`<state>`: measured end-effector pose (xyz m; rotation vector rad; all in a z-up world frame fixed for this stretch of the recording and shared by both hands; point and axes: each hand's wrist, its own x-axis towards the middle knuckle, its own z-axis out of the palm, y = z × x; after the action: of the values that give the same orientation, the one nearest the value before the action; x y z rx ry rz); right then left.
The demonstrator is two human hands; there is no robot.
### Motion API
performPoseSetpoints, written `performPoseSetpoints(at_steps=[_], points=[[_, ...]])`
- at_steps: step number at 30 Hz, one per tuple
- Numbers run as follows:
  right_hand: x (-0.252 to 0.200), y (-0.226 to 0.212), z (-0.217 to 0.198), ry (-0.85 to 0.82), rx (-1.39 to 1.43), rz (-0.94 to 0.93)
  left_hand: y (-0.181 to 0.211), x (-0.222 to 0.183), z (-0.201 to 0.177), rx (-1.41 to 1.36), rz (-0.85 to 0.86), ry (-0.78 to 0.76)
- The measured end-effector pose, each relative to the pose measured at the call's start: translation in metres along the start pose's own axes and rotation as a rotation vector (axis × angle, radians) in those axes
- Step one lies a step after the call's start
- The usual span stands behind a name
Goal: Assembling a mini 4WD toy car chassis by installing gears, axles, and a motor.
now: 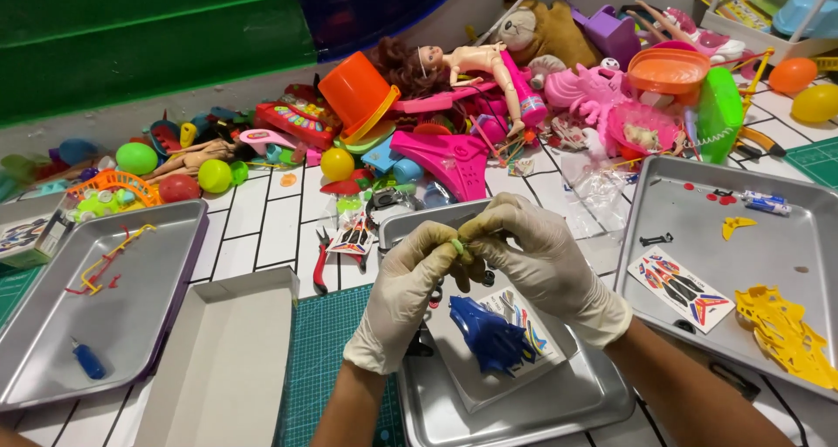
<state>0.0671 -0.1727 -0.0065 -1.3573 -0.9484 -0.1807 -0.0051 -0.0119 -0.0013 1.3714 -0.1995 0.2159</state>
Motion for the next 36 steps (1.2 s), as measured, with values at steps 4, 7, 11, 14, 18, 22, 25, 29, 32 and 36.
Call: performPoseSetpoints(at_steps=[4, 7, 11, 14, 18, 22, 25, 29, 32, 36], points=[[-0.005, -0.019, 0.006, -0.069, 0.058, -0.01, -0.011, -0.007, -0.003, -0.044, -0.003, -0.025], [-0.009, -0.024, 0.006, -0.227, -0.176, -0.102, -0.015, -0.012, -0.011, -0.319, 0.062, -0.177], [-0.013, -0.024, 0.007, -0.178, -0.13, -0.067, -0.013, -0.014, -0.009, -0.338, 0.089, -0.179], [-0.013, -0.022, 0.006, -0.155, -0.198, -0.108, -0.014, -0.015, -0.008, -0.356, 0.103, -0.185], [-0.014, -0.021, 0.003, -0.164, -0.26, -0.166, -0.013, -0.014, -0.008, -0.293, 0.105, -0.207], [-0.01, -0.024, 0.001, -0.189, -0.257, -0.191, -0.021, -0.013, -0.013, -0.315, 0.113, -0.198], [-0.01, -0.023, 0.0, -0.175, -0.252, -0.21, -0.025, -0.015, -0.016, -0.284, 0.072, -0.187], [-0.011, -0.02, 0.002, -0.192, -0.375, -0.288, -0.028, -0.015, -0.017, -0.221, -0.024, -0.08], [-0.013, -0.017, 0.003, -0.2, -0.439, -0.314, -0.019, -0.014, -0.013, -0.241, -0.01, -0.101], [-0.016, -0.014, 0.003, -0.219, -0.457, -0.315, -0.015, -0.015, -0.01, -0.368, -0.008, -0.145]])
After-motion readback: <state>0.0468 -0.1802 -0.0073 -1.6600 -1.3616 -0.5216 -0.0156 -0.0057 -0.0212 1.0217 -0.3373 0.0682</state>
